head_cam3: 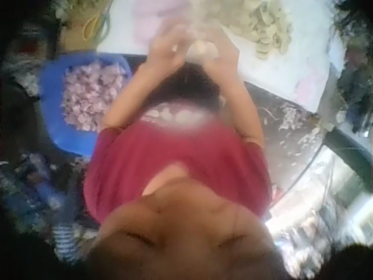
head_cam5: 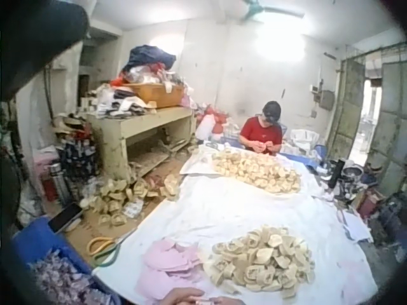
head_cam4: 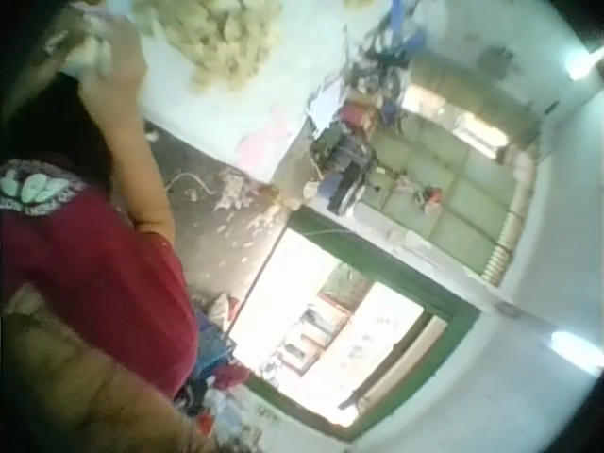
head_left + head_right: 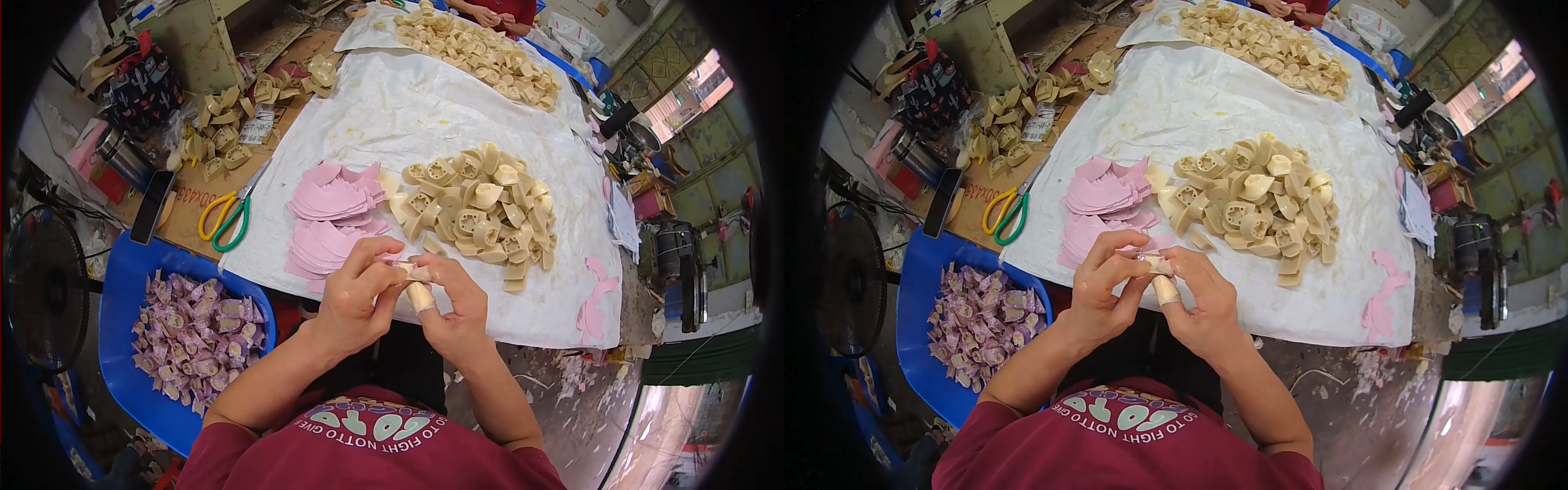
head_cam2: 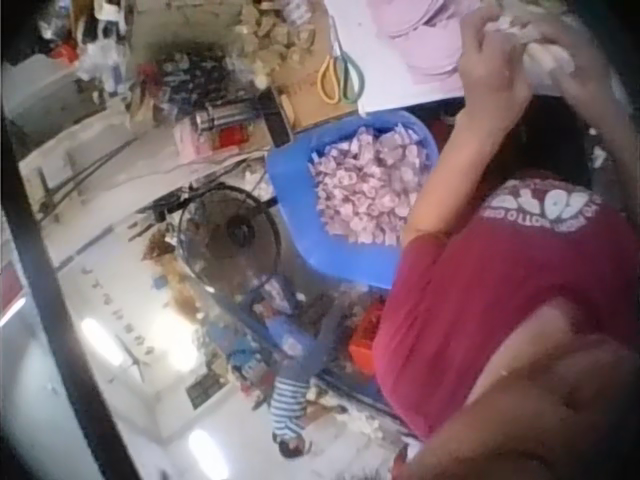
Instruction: The person repeatedly picks up small, beige, cylindrical objects and wraps them individually in pink paper wrappers. The person folds the paper around the object and places the finished wrapped item into a blue bin. The task is performed continuously by hand at a table covered with a white sheet.
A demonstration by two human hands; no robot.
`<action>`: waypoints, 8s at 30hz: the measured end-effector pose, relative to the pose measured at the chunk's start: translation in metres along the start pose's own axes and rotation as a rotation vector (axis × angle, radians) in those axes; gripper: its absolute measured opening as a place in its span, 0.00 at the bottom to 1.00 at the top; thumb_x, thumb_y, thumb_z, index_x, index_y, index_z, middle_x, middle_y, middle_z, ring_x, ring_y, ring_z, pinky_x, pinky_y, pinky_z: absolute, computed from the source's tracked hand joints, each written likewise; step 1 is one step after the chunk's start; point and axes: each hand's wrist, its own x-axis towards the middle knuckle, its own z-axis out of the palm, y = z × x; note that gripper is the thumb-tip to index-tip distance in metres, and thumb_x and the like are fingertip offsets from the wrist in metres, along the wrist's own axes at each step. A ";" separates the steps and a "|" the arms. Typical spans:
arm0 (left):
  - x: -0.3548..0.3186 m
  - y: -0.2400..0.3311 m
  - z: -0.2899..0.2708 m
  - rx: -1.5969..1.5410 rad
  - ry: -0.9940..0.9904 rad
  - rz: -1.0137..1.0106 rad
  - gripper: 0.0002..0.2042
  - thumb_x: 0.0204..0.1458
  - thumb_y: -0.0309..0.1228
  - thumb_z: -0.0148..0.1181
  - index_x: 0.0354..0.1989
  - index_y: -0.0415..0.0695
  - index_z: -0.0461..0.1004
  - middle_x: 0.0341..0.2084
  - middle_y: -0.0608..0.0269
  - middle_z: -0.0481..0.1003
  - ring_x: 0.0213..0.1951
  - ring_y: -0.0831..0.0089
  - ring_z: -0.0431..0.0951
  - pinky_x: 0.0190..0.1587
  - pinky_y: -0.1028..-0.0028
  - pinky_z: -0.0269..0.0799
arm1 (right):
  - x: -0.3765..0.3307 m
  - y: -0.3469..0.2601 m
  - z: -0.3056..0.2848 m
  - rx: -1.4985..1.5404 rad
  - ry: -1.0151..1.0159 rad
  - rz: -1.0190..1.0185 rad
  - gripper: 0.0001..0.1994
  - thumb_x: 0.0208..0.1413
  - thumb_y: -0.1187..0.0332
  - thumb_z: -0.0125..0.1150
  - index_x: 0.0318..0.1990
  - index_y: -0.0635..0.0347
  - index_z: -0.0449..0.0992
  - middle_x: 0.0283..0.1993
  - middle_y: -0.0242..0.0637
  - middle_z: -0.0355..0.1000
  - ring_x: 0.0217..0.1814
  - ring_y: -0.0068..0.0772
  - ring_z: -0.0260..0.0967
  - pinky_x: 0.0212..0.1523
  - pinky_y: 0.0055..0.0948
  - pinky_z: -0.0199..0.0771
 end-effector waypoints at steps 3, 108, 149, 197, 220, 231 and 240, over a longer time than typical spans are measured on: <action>0.003 -0.002 -0.002 0.050 -0.005 0.011 0.11 0.43 0.12 0.59 0.34 0.40 0.73 0.44 0.48 0.70 0.34 0.60 0.78 0.32 0.71 0.74 | 0.004 -0.005 -0.005 0.005 -0.065 0.036 0.14 0.51 0.80 0.60 0.47 0.67 0.72 0.49 0.47 0.74 0.49 0.40 0.74 0.48 0.32 0.74; -0.004 0.002 0.012 -1.083 0.044 -0.918 0.29 0.62 0.39 0.47 0.71 0.53 0.45 0.30 0.62 0.70 0.26 0.79 0.70 0.23 0.79 0.68 | 0.001 0.009 0.015 0.372 -0.209 0.288 0.24 0.52 0.72 0.63 0.59 0.57 0.70 0.71 0.43 0.52 0.61 0.32 0.61 0.49 0.27 0.71; 0.013 -0.010 -0.028 0.193 -0.559 0.057 0.29 0.37 0.28 0.69 0.52 0.40 0.68 0.33 0.54 0.71 0.37 0.55 0.73 0.39 0.63 0.69 | -0.004 0.011 -0.018 0.545 -0.142 0.720 0.08 0.56 0.73 0.59 0.40 0.68 0.79 0.35 0.33 0.77 0.35 0.19 0.72 0.39 0.23 0.75; 0.006 -0.002 -0.007 -0.433 -0.087 -0.466 0.19 0.49 0.20 0.62 0.51 0.37 0.70 0.29 0.67 0.73 0.32 0.83 0.72 0.37 0.80 0.70 | 0.000 0.009 -0.002 0.254 0.044 0.391 0.15 0.59 0.73 0.52 0.53 0.65 0.72 0.44 0.37 0.73 0.43 0.28 0.70 0.43 0.24 0.70; 0.004 0.008 0.005 -0.493 -0.162 -0.529 0.10 0.55 0.26 0.56 0.44 0.36 0.74 0.29 0.63 0.73 0.33 0.75 0.74 0.38 0.75 0.70 | -0.017 0.002 0.006 1.255 -0.024 1.015 0.19 0.64 0.55 0.50 0.28 0.61 0.73 0.15 0.29 0.63 0.12 0.22 0.57 0.13 0.24 0.63; 0.006 -0.006 -0.009 -0.396 -0.240 -0.187 0.10 0.48 0.27 0.66 0.34 0.38 0.72 0.28 0.64 0.71 0.30 0.77 0.70 0.36 0.77 0.67 | -0.005 -0.009 -0.004 0.426 0.123 0.456 0.11 0.60 0.64 0.53 0.35 0.65 0.74 0.29 0.35 0.72 0.30 0.26 0.68 0.35 0.26 0.68; 0.000 -0.005 0.004 -0.888 -0.102 -0.575 0.08 0.54 0.26 0.62 0.37 0.36 0.71 0.30 0.64 0.75 0.33 0.81 0.74 0.37 0.79 0.71 | 0.003 -0.015 0.002 0.533 0.150 0.491 0.09 0.60 0.68 0.54 0.31 0.65 0.73 0.29 0.30 0.71 0.31 0.19 0.66 0.36 0.21 0.66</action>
